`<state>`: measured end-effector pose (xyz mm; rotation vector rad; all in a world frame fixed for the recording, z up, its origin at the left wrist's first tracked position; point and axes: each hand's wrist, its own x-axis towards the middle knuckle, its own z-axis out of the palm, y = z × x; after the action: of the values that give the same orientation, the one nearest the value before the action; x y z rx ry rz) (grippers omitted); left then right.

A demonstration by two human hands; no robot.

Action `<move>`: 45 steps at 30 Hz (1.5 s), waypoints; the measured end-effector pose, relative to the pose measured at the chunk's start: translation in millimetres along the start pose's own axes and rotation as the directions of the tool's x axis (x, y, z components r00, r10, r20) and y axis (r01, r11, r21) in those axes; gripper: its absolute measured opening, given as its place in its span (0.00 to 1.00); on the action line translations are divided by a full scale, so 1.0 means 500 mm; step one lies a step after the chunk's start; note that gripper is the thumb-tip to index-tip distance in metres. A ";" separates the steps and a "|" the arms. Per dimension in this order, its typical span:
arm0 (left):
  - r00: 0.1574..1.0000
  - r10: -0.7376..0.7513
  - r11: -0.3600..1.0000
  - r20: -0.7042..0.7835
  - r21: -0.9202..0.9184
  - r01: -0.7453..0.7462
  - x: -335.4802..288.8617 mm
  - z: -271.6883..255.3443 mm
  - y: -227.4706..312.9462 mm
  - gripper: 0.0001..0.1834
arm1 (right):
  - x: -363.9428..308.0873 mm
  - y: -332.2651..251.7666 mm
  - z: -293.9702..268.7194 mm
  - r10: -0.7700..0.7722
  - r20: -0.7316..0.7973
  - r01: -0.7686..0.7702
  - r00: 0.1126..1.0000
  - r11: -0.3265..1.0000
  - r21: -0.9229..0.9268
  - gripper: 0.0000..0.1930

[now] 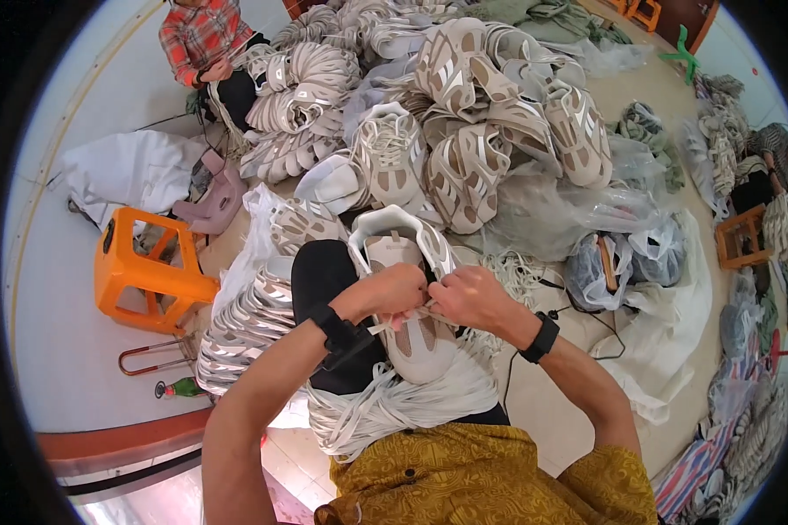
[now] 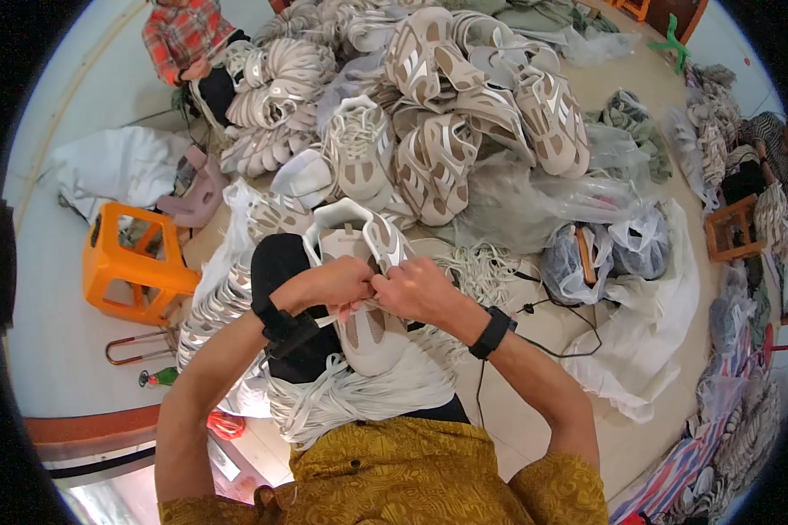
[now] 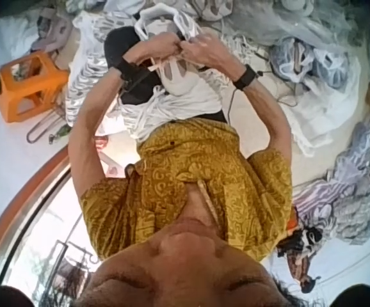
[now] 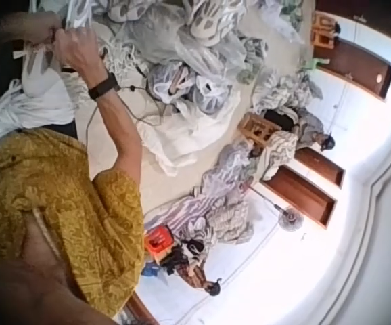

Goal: Inserting and threading laces through the eyelets of an athletic shoe while sitting among components.

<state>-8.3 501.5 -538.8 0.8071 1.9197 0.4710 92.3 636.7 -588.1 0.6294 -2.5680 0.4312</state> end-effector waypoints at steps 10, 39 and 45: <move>0.963 -0.077 0.989 0.258 0.142 0.041 0.003 -0.028 0.017 0.12 | 0.012 -0.002 -0.013 -0.102 -0.026 0.101 0.994 0.994 -0.041 0.09; 0.518 0.368 0.915 -0.772 0.202 -0.349 -0.111 0.020 -0.013 0.05 | 0.076 -0.030 -0.013 0.464 0.224 -0.436 0.857 0.422 0.795 0.08; 0.667 0.068 0.847 -0.742 -0.311 -0.432 -0.111 0.006 -0.029 0.07 | 0.115 -0.054 -0.020 0.514 0.616 -0.601 0.597 -0.221 0.768 0.05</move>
<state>7.1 451.9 -514.4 0.6088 2.2263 1.5663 63.8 597.3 -545.8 -0.4145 -1.9930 2.6645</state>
